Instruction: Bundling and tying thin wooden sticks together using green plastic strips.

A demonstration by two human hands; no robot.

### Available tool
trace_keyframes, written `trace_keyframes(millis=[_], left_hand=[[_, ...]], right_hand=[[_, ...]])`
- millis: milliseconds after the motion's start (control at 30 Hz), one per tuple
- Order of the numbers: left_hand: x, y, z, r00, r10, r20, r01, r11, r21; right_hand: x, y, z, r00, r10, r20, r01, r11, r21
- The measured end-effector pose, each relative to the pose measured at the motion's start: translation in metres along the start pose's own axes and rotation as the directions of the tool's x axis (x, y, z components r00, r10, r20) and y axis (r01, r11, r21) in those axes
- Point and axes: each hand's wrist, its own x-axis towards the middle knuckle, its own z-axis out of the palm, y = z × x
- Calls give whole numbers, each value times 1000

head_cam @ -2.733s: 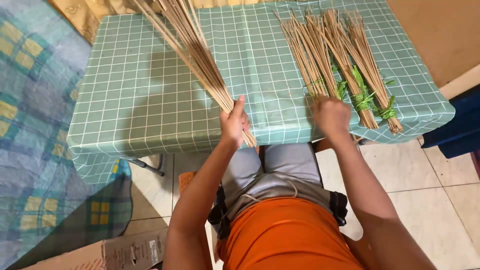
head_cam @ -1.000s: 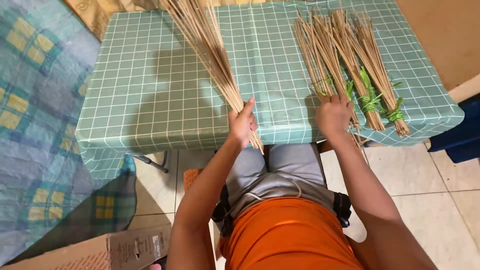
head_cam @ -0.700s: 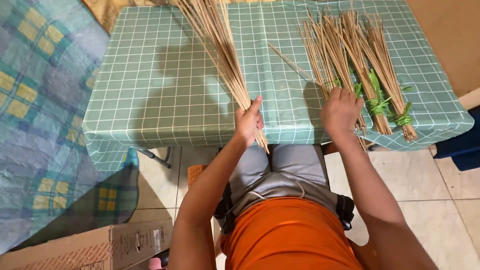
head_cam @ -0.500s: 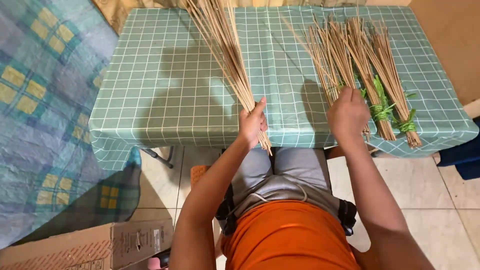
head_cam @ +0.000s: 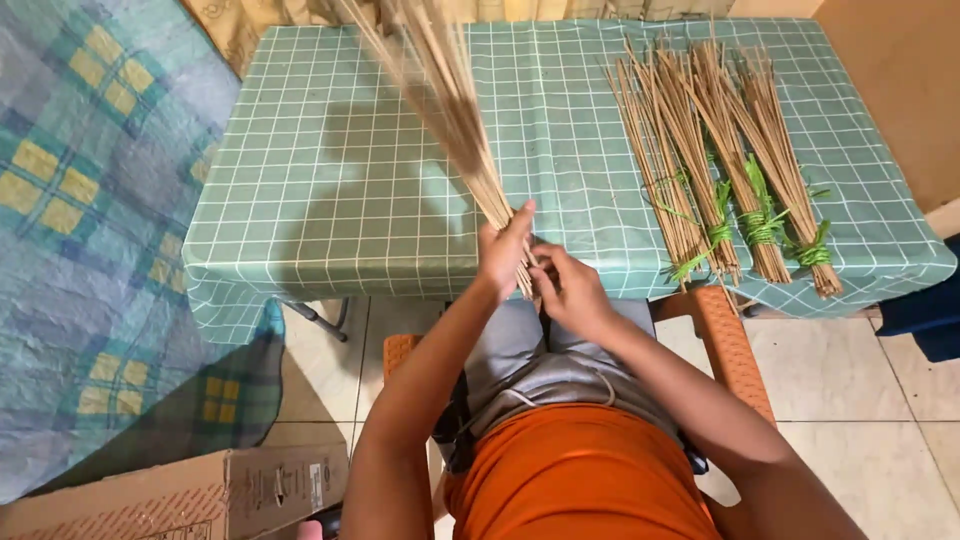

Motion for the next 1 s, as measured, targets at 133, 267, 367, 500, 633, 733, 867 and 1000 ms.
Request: trace_keyframes(millis=[133,267,367,500,633,733,867,1000], left_hand=[[-34,36,12,997,78,28,-74,989,-131],[-42,43,6,995,77,62,-66,983,-170],[-45,48,8,997,38,74,-25,986,-164],[-46,51,8,996,11,93,5,985,-172],[-41,41,10,997,-9,79,21,988,-151],[-40,40,9,995,-28,93,42,987,-155],[-39,43,9,996,-10,86,24,986,-165],[-40,44,8,997,-33,75,46,983,-176]], right_hand=[[11,-16,-22,992,-127,-1,127,992,11],[8,16,-37,984,-175,43,175,985,-5],[11,55,-61,996,-79,32,85,933,-350],[7,134,-89,979,156,-129,-193,521,-832],[3,149,-107,946,286,-152,-269,433,-860],[0,156,-105,978,58,-203,-209,406,-890],[-1,177,-104,973,-51,-226,-195,344,-918],[-2,181,-102,964,-106,-244,-198,328,-924]])
